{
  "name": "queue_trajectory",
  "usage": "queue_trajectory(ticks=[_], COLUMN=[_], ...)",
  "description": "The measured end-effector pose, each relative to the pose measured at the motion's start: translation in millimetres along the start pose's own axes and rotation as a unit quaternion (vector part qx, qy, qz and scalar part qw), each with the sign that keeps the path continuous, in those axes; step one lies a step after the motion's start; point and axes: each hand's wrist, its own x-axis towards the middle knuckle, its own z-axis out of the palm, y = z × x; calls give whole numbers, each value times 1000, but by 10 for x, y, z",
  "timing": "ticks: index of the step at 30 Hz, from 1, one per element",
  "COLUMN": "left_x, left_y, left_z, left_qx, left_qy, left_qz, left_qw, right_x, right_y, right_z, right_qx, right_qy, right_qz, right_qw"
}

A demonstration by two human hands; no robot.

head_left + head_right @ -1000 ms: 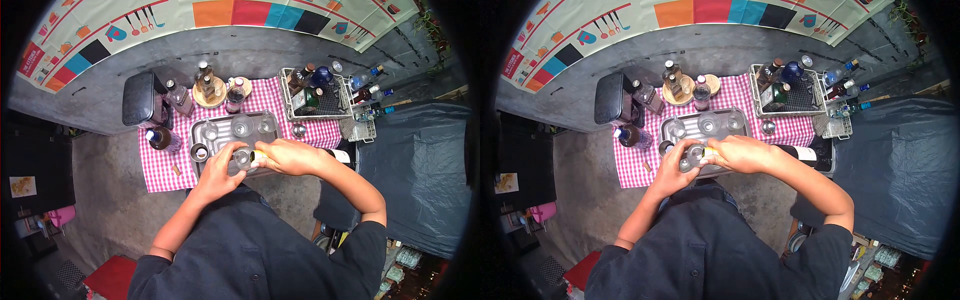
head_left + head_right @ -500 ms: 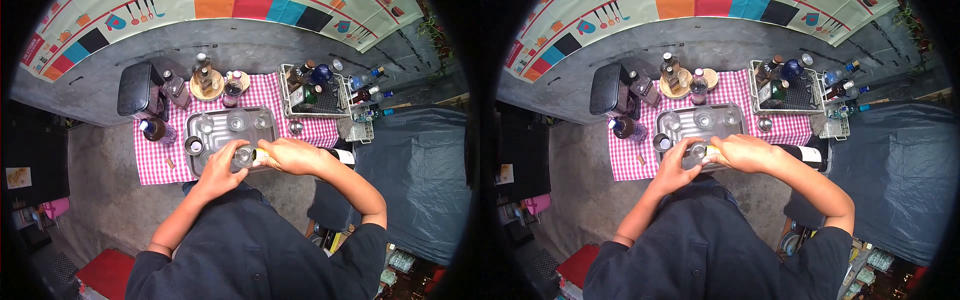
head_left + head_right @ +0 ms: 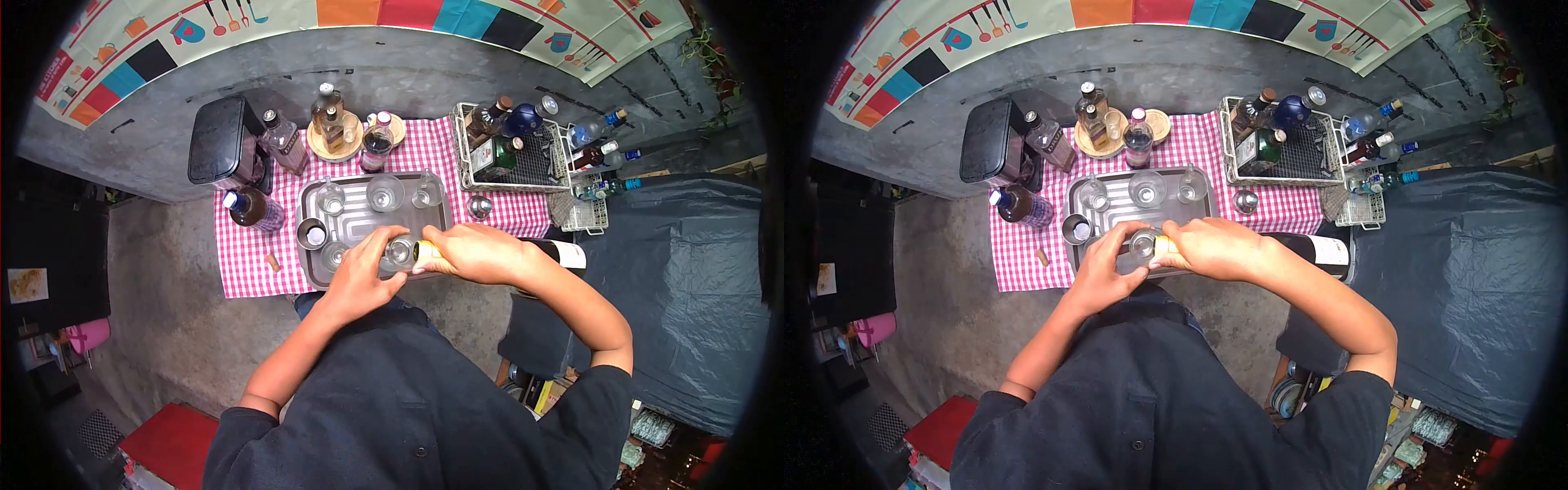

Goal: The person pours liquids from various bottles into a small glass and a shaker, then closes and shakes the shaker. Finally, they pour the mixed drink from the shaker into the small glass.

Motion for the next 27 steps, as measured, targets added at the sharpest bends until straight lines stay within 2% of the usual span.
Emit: queue_trajectory(ticks=[14, 27], left_x=[27, 53], left_y=[2, -49], left_z=[51, 107], left_qx=[17, -24], left_qy=[1, 17], left_qz=[8, 5], left_qw=[1000, 1000], right_x=[-14, -3], right_y=[16, 39], right_z=[-23, -27], right_qx=[-28, -38], right_qy=[-8, 0], right_qz=[1, 3], right_qw=[1000, 999])
